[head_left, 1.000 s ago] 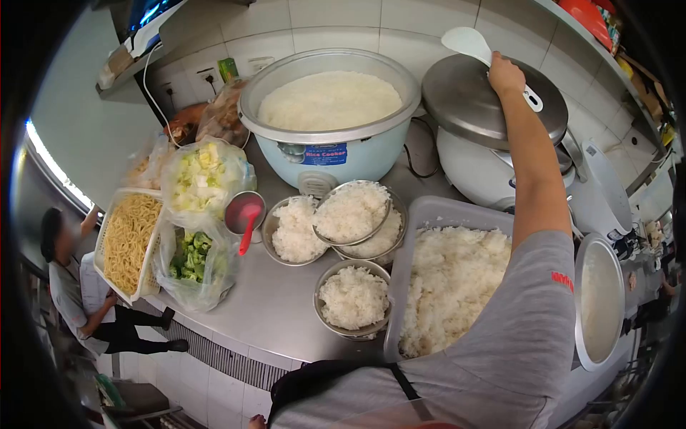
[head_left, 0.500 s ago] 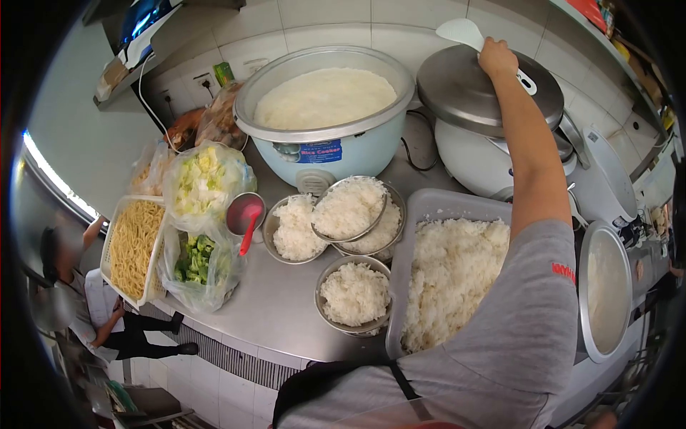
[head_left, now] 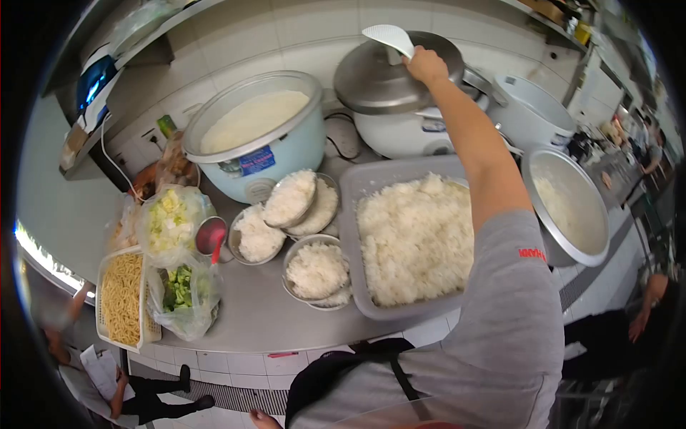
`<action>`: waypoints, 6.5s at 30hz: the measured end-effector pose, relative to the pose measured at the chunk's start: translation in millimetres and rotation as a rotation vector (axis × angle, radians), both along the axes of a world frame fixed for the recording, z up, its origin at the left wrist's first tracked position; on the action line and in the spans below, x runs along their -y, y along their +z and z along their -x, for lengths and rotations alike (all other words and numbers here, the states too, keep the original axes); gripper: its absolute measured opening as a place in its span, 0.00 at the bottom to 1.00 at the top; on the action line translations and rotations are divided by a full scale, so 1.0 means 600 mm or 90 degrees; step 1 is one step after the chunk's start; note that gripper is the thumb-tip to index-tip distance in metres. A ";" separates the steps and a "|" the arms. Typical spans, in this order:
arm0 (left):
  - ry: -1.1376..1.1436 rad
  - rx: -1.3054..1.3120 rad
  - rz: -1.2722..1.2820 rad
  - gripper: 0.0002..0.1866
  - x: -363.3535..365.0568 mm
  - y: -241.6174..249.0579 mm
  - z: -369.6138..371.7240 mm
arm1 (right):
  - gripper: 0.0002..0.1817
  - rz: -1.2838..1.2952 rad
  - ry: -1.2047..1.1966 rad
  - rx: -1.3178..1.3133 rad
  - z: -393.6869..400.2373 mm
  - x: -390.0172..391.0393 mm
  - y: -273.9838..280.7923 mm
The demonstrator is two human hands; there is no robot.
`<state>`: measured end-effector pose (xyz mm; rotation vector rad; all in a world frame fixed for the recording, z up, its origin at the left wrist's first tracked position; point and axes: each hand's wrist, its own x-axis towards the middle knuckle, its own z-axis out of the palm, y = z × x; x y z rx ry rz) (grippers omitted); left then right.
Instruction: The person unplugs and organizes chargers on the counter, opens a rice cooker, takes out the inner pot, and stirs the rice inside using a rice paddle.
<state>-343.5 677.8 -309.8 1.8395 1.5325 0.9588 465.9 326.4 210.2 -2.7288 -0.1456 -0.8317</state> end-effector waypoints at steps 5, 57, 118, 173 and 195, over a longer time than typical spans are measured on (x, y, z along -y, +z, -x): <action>-0.138 0.100 0.030 0.18 -0.076 0.186 -0.172 | 0.29 -0.017 0.006 -0.055 0.061 0.013 -0.060; -1.298 0.431 -0.519 0.15 0.809 0.583 -0.456 | 0.18 -0.359 0.072 -0.152 0.905 0.448 -0.312; -0.682 0.302 0.040 0.28 1.072 0.465 -0.960 | 0.33 0.266 0.322 -0.419 0.136 0.960 -0.272; -0.008 0.675 0.164 0.21 0.143 0.509 -0.090 | 0.09 -0.107 0.717 -0.766 0.487 -0.392 -0.267; 0.218 0.832 0.188 0.16 0.150 0.518 -0.123 | 0.22 0.681 1.096 -0.222 0.697 -0.602 -0.383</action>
